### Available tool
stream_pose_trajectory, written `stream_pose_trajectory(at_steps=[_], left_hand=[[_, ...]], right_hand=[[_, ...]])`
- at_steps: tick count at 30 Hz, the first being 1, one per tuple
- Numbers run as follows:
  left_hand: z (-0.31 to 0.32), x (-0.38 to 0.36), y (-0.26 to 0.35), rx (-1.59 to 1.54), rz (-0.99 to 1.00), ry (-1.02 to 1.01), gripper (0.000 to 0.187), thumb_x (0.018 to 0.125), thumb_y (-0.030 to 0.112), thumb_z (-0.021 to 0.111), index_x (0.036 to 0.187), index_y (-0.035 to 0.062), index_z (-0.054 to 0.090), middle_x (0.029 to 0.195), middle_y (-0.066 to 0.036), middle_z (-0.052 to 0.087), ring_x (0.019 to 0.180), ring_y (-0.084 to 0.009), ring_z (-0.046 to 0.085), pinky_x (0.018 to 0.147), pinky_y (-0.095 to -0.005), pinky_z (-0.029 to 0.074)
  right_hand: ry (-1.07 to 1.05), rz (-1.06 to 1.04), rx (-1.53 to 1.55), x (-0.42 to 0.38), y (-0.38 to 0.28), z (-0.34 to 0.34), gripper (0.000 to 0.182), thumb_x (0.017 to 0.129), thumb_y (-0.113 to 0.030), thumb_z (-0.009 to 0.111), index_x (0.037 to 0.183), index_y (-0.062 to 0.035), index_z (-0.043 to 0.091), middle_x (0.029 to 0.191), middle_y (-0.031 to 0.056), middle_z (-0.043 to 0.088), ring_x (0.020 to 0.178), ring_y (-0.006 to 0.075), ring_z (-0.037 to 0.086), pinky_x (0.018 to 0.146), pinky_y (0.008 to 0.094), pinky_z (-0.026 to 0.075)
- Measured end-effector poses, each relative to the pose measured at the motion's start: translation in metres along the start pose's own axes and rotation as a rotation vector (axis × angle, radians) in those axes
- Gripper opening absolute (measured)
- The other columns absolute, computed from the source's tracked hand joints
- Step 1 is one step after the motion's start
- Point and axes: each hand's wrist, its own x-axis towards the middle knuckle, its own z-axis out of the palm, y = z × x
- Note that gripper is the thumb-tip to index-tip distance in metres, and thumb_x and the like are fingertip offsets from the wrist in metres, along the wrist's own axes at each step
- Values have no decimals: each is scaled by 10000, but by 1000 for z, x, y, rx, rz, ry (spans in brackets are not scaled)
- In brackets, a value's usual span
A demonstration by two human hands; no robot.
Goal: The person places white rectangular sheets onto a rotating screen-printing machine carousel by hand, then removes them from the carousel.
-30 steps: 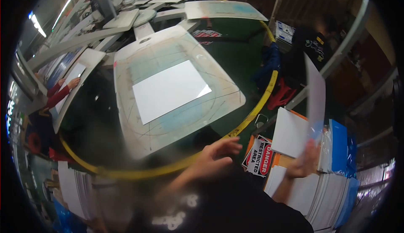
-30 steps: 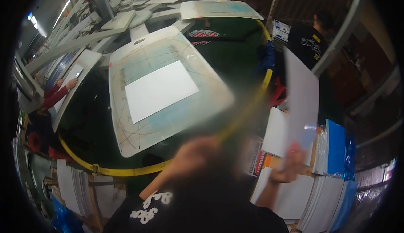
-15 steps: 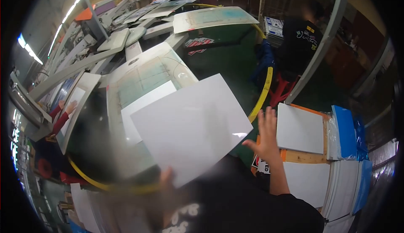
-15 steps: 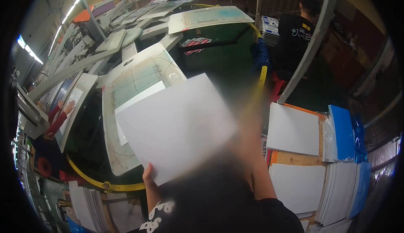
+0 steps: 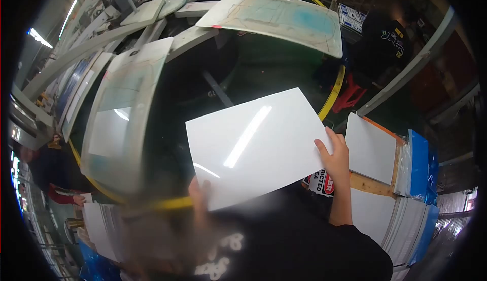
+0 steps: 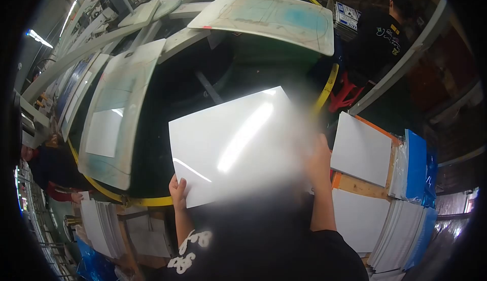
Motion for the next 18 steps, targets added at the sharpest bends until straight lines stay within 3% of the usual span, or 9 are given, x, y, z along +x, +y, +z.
stream_pose_trajectory(at_steps=[2, 5, 6, 9, 13, 18], left_hand=[[12, 5, -2, -63, 192, 63, 514, 873, 223, 605, 1247, -50, 381, 1072, -102, 567, 922, -116, 551, 812, -236, 433], [24, 4, 22, -74, 46, 213, 408, 809, -49, 471, 1216, -24, 443, 892, -53, 604, 743, -88, 550, 641, -197, 434], [25, 6, 22, -92, 45, 250, 362, 848, -17, 481, 1206, -48, 437, 880, -78, 628, 763, -91, 568, 668, -202, 444], [33, 7, 34, -100, 5, 289, 335, 885, 26, 496, 1200, -66, 429, 920, -108, 640, 777, -93, 578, 672, -215, 457], [28, 11, 34, -39, -93, 307, 363, 859, 17, 572, 1186, -88, 455, 928, -130, 645, 801, -104, 598, 676, -201, 470], [24, 24, 31, -179, -101, 316, 395, 835, -6, 599, 1186, -118, 456, 1002, -166, 630, 869, -132, 611, 753, -214, 485]], right_hand=[[33, -3, -29, 2, -4, 4, 425, 779, -188, 667, 1127, 33, 563, 921, 149, 560, 821, 248, 560, 766, 308, 440], [158, -113, -25, 6, -5, 13, 400, 795, -170, 652, 1133, 25, 566, 932, 148, 565, 839, 239, 565, 775, 309, 442], [185, -105, -23, 8, -7, 17, 350, 810, -162, 636, 1101, 25, 577, 910, 145, 577, 845, 224, 571, 777, 303, 443], [102, 35, -30, 14, -5, 27, 329, 810, -183, 611, 1061, 22, 555, 931, 154, 564, 891, 308, 558, 803, 341, 432], [47, 179, -83, 23, 3, 45, 328, 817, -250, 626, 1003, 14, 568, 949, 152, 588, 905, 292, 574, 798, 348, 439], [60, 89, -68, 40, 2, 67, 316, 807, -251, 637, 984, 4, 572, 965, 140, 586, 903, 278, 577, 794, 349, 442]])
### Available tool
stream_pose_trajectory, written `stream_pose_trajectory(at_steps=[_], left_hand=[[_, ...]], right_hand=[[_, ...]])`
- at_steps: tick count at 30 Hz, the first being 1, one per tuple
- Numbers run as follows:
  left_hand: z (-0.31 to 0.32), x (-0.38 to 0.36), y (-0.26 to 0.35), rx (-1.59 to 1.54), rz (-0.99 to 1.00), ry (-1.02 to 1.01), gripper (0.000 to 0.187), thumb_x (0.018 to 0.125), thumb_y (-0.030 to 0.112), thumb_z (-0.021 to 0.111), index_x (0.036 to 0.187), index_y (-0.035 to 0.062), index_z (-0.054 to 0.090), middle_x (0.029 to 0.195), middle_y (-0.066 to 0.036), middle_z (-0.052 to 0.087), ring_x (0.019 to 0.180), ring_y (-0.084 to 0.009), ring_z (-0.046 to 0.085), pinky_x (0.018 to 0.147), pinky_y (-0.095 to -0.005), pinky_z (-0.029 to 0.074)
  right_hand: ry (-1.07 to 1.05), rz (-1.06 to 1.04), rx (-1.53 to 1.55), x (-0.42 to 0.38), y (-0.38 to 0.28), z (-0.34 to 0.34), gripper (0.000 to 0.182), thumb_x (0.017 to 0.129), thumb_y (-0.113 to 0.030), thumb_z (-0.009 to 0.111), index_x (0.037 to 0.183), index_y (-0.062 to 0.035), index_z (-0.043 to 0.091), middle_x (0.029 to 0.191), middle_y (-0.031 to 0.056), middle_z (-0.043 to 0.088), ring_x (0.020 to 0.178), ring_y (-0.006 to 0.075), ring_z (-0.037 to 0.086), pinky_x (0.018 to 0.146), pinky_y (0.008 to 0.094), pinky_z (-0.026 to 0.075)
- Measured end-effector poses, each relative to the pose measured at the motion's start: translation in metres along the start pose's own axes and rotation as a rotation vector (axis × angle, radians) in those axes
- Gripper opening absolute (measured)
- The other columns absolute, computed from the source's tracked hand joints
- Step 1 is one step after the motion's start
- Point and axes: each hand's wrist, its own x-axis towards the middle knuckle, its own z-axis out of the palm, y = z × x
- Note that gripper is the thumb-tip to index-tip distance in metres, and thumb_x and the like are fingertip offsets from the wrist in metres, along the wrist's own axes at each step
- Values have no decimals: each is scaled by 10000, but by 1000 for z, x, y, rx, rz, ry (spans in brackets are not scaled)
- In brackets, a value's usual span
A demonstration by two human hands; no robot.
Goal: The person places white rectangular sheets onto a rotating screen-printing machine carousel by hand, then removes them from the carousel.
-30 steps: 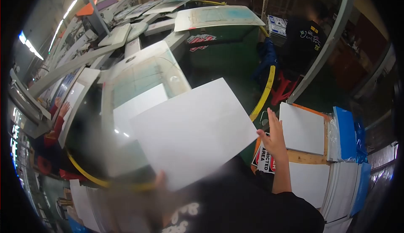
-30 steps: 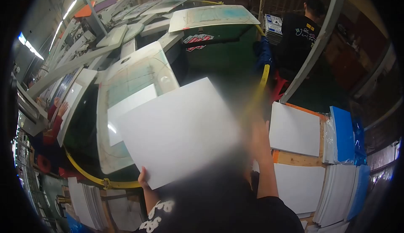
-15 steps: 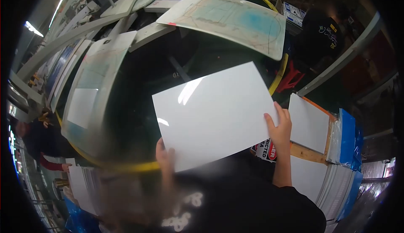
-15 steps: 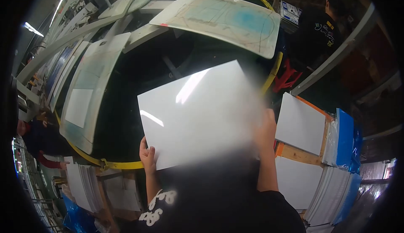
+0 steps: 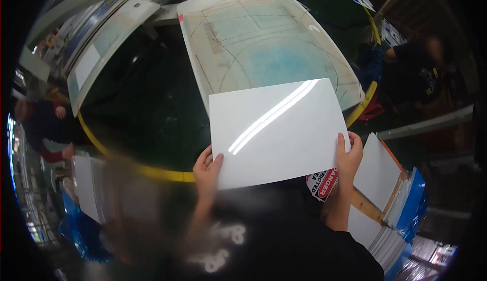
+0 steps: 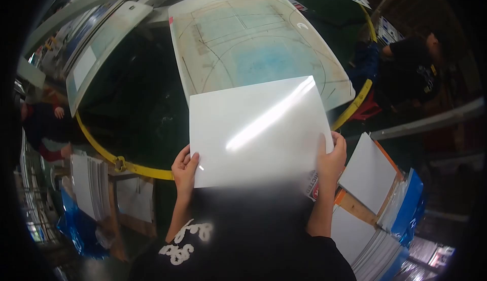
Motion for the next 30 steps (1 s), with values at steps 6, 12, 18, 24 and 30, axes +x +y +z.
stream_pose_trajectory(at_steps=[6, 12, 18, 24, 30], left_hand=[[-3, 49, 17, 23, -39, -41, 385, 838, 55, 619, 1167, -108, 502, 1051, -141, 613, 933, -143, 583, 820, -230, 457], [-25, 136, 18, 559, 281, -269, 562, 768, 372, 676, 1222, 62, 556, 1354, -216, 392, 1305, -334, 284, 1051, -430, 249], [-38, 187, 34, 1266, 433, -164, 723, 649, 642, 647, 1250, 253, 550, 1501, -175, 52, 1324, -484, -126, 1035, -611, -48], [-42, 203, 23, 1487, 376, -106, 720, 608, 683, 638, 1222, 314, 567, 1505, -166, 5, 1322, -486, -143, 1011, -645, -68], [-51, 206, 13, 1501, 383, -76, 713, 623, 677, 627, 1219, 288, 574, 1507, -157, 1, 1322, -481, -153, 977, -681, -83]], right_hand=[[-75, -123, -57, 31, -14, 41, 424, 766, -310, 675, 1024, 7, 562, 987, 152, 561, 927, 295, 552, 825, 362, 430], [-58, -212, -165, 87, -48, 89, 644, 695, -420, 730, 1112, 20, 515, 1082, 171, 521, 1022, 324, 513, 887, 388, 407], [-53, -391, -155, 119, -80, 131, 799, 633, -500, 751, 1156, 38, 478, 1119, 190, 505, 1065, 341, 489, 917, 412, 386], [-63, -400, -324, 118, -89, 166, 852, 596, -505, 763, 1185, 36, 470, 1148, 199, 502, 1089, 343, 487, 932, 425, 375], [-92, -381, -281, 114, -82, 184, 855, 595, -508, 759, 1188, 34, 467, 1155, 197, 496, 1109, 343, 467, 948, 434, 352]])
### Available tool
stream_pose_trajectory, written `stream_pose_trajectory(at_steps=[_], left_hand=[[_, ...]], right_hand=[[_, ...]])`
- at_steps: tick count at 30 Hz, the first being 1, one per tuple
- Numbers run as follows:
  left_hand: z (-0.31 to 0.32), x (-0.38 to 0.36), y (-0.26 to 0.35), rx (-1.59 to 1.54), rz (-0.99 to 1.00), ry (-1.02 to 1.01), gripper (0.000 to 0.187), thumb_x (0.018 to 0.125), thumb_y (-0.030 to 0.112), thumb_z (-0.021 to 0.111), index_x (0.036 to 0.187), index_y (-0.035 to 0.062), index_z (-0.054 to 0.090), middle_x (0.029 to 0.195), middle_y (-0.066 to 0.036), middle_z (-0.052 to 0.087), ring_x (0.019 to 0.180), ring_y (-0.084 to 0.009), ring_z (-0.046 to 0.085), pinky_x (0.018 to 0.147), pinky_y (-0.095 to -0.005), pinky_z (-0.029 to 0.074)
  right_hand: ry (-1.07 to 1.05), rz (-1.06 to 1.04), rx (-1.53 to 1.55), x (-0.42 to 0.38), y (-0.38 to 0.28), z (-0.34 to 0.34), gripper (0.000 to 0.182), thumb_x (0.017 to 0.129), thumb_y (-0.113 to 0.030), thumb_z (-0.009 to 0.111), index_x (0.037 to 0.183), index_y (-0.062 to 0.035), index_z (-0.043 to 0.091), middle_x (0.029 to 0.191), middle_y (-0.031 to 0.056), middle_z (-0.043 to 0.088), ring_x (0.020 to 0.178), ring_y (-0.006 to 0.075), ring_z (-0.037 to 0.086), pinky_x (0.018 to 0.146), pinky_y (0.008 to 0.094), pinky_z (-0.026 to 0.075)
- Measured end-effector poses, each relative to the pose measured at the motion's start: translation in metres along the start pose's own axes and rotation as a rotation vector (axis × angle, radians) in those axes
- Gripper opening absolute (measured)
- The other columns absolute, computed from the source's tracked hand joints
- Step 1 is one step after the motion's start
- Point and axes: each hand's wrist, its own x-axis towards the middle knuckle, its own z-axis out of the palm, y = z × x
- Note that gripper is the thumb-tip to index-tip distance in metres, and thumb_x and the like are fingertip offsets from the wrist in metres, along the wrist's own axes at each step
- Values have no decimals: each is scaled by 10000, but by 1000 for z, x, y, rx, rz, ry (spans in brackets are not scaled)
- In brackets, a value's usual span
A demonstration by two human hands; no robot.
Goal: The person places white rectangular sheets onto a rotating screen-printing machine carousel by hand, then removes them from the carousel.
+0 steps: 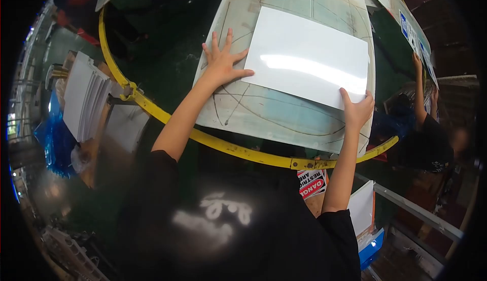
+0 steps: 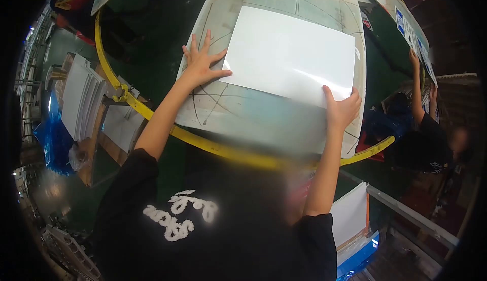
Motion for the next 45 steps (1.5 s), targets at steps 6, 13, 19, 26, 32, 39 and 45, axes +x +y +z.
stream_pose_trajectory(at_steps=[6, 13, 19, 26, 32, 39, 45], left_hand=[[-2, 1, -2, 49, 20, 42, 694, 628, 659, 638, 1212, 287, 581, 1513, -128, -6, 1329, -466, -147, 965, -700, -56], [8, -4, 2, 76, 1, 145, 662, 633, 640, 647, 1206, 316, 578, 1512, -123, 21, 1328, -474, -120, 953, -719, -36], [4, -11, 14, 133, -50, 142, 590, 650, 588, 658, 1188, 358, 580, 1510, -106, 46, 1334, -462, -101, 938, -743, -17], [0, -12, 18, 119, -97, 116, 566, 646, 567, 671, 1170, 368, 591, 1513, -85, 49, 1343, -441, -95, 939, -741, -32], [-1, -11, 20, 133, -98, 131, 564, 637, 543, 690, 1162, 359, 599, 1510, -75, 70, 1346, -428, -81, 950, -733, -26], [-2, -10, 22, 202, -83, 108, 577, 639, 554, 685, 1175, 365, 587, 1509, -60, 95, 1349, -415, -81, 951, -732, -24], [-4, -9, 24, 221, -86, 77, 581, 647, 550, 685, 1183, 352, 583, 1506, -56, 109, 1353, -405, -79, 953, -730, -38]], right_hand=[[6, -5, -8, -1, 5, 13, 842, 593, -502, 757, 1181, 28, 470, 1148, 190, 494, 1104, 342, 462, 955, 444, 336], [2, -3, 32, -4, 7, 20, 812, 589, -472, 767, 1171, 14, 476, 1122, 175, 501, 1097, 336, 465, 951, 443, 336], [-15, -3, 32, -2, 12, 28, 807, 587, -470, 766, 1181, -9, 471, 1126, 175, 500, 1104, 331, 463, 952, 442, 336], [10, -49, 37, 1, 13, 33, 836, 579, -492, 785, 1149, 46, 495, 1117, 212, 519, 1070, 354, 492, 930, 423, 374], [11, -57, 48, 2, 15, 36, 831, 581, -493, 783, 1144, 49, 502, 1117, 214, 523, 1072, 356, 494, 934, 423, 376], [-34, -11, 35, 0, 11, 35, 830, 580, -476, 777, 1176, 22, 484, 1121, 199, 509, 1097, 347, 470, 954, 432, 347], [-43, 3, -1, -1, 8, 34, 849, 571, -509, 778, 1163, 33, 500, 1123, 219, 509, 1092, 357, 471, 947, 429, 358]])
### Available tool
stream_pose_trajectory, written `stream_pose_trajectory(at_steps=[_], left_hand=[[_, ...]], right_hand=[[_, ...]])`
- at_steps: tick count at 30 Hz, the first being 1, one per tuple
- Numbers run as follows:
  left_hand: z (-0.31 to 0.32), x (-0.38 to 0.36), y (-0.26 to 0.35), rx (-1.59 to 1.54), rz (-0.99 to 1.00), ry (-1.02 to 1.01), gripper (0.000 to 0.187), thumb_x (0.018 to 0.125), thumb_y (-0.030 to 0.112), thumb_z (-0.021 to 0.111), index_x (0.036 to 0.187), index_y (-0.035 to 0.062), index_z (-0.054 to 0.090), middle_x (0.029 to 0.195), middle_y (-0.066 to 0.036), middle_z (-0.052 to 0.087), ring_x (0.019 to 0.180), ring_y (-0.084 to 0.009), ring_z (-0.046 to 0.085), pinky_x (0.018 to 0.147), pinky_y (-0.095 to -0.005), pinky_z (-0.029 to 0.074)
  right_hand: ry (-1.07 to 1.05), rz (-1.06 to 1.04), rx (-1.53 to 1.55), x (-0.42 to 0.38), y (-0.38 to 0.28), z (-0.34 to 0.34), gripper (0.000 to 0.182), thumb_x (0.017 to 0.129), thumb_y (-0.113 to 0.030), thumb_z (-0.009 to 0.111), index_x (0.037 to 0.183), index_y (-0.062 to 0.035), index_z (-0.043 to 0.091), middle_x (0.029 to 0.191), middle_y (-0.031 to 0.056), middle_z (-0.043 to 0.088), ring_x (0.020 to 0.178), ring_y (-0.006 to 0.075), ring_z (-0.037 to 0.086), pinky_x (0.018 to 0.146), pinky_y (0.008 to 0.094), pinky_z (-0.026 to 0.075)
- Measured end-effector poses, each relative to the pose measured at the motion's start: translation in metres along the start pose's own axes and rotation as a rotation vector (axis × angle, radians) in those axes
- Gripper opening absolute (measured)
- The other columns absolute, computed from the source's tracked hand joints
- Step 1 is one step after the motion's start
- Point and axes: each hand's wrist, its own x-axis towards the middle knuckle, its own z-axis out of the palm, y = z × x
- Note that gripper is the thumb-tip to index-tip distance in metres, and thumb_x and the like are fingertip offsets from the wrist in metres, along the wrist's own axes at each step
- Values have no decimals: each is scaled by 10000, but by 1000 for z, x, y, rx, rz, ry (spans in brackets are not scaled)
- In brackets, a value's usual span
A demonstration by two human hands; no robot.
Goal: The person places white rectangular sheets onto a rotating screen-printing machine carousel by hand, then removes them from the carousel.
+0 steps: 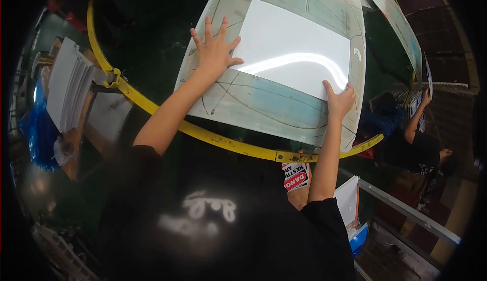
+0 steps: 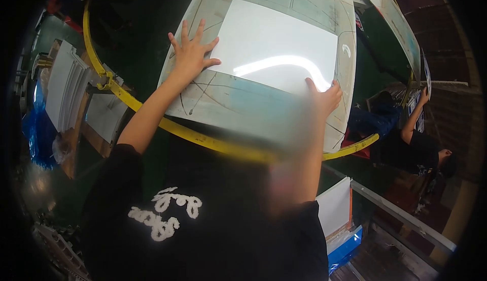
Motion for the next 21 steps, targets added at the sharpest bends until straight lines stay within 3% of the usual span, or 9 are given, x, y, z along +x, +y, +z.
stream_pose_trajectory(at_steps=[2, 5, 8, 11, 13, 15, 17, 20, 21], left_hand=[[0, 1, 2, 16, 3, -1, 580, 650, 547, 685, 1185, 347, 582, 1505, -56, 115, 1355, -403, -71, 956, -728, -40], [-1, 1, 5, 60, 10, 0, 578, 654, 539, 687, 1184, 335, 583, 1503, -54, 124, 1359, -398, -54, 966, -719, -41], [-5, 4, 12, 144, 10, -30, 576, 657, 529, 689, 1179, 308, 587, 1503, -57, 126, 1364, -392, -38, 978, -709, -43], [-14, 9, 27, 303, 5, -99, 587, 656, 492, 705, 1190, 284, 579, 1504, -78, 114, 1365, -394, -32, 984, -702, -38], [-25, 9, 41, 447, -14, -160, 610, 648, 430, 735, 1216, 292, 559, 1504, -104, 98, 1363, -402, -33, 985, -701, -23], [-34, -17, 49, 130, 118, 11, 627, 624, 359, 765, 1211, 276, 564, 1502, -131, 82, 1360, -412, -30, 989, -698, -15], [-58, -60, 57, -211, 271, 151, 632, 605, 295, 786, 1200, 256, 577, 1497, -157, 90, 1355, -428, -4, 1000, -684, 2], [-88, -144, 51, -577, 428, 200, 535, 627, 265, 781, 1137, 226, 626, 1472, -175, 199, 1339, -448, 111, 1044, -617, 24], [-84, -166, 46, -630, 414, 219, 464, 636, 260, 777, 1083, 222, 656, 1408, -153, 350, 1309, -441, 215, 1067, -571, 71]], right_hand=[[-62, 59, -15, -1, -5, -4, 814, 582, -472, 775, 1180, 1, 490, 1136, 196, 487, 1117, 338, 447, 962, 438, 332], [28, 12, -256, -4, -3, 0, 772, 600, -549, 748, 1140, -35, 548, 1080, 194, 526, 1038, 330, 505, 918, 426, 377], [-60, -93, -196, -6, -5, 0, 609, 701, -517, 690, 1111, -81, 578, 1067, 162, 528, 1023, 311, 505, 914, 419, 374], [-223, -173, -148, -10, 3, 6, 470, 792, -425, 631, 1122, -94, 582, 1159, 152, 514, 1072, 327, 483, 938, 437, 355], [-165, -436, 108, -18, 28, 5, 442, 812, -378, 613, 1152, -99, 571, 1237, 179, 471, 1130, 340, 447, 968, 443, 330], [-239, -307, 459, -37, 43, -7, 481, 814, -323, 611, 1242, -120, 524, 1376, 241, 327, 1252, 392, 322, 1040, 463, 234], [-115, -485, 52, -65, 80, -34, 550, 795, -329, 631, 1291, -143, 483, 1407, 271, 242, 1301, 415, 217, 1072, 475, 145], [0, -369, -7, -126, 150, -94, 803, 600, -431, 762, 1308, -187, 472, 1445, 247, 177, 1324, 413, 144, 1075, 493, 107], [62, -346, -152, -156, 176, -115, 873, 537, -464, 794, 1304, -192, 478, 1449, 245, 169, 1327, 418, 125, 1069, 508, 106]])
